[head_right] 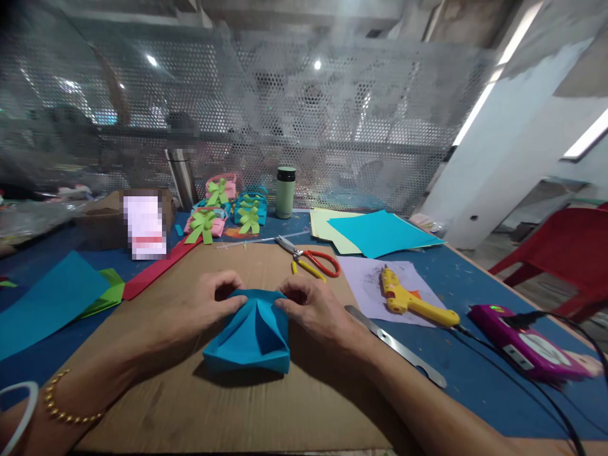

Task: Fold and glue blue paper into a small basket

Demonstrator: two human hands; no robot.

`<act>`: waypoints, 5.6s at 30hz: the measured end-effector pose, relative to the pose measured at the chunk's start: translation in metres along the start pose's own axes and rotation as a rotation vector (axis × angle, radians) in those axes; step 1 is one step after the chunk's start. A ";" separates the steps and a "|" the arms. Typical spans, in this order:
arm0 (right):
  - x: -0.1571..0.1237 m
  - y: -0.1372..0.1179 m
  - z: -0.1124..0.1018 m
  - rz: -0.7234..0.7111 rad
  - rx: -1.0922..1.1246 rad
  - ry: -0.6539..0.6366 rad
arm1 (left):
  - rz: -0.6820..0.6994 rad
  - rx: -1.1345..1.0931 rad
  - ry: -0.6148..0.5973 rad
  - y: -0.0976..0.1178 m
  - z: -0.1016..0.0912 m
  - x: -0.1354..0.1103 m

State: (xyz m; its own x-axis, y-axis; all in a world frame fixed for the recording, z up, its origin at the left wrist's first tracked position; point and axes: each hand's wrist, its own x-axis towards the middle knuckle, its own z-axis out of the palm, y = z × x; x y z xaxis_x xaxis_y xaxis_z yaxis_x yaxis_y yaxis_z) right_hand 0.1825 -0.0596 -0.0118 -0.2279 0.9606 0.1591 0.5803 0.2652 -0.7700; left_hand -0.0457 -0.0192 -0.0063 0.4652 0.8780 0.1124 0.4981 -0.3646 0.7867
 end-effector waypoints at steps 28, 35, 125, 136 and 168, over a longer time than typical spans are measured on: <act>0.010 0.016 0.005 0.025 0.274 0.181 | -0.148 -0.734 0.041 -0.009 0.011 0.007; 0.007 0.012 0.005 0.022 0.360 0.155 | -0.161 -0.678 0.064 -0.001 0.006 0.004; -0.001 -0.001 0.007 0.111 0.536 0.199 | -0.070 -0.560 0.077 -0.003 0.006 0.002; -0.008 0.000 0.014 0.052 0.334 0.222 | 0.035 -0.343 0.055 -0.014 0.013 0.004; 0.013 -0.027 0.005 -0.066 0.021 0.001 | 0.260 -0.223 0.051 0.001 0.007 -0.005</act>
State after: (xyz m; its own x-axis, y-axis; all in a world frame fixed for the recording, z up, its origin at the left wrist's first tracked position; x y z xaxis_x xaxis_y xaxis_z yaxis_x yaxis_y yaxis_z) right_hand 0.1603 -0.0545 0.0078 -0.2643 0.9412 0.2105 0.5472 0.3261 -0.7709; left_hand -0.0423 -0.0257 -0.0107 0.5153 0.7811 0.3526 0.1928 -0.5066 0.8404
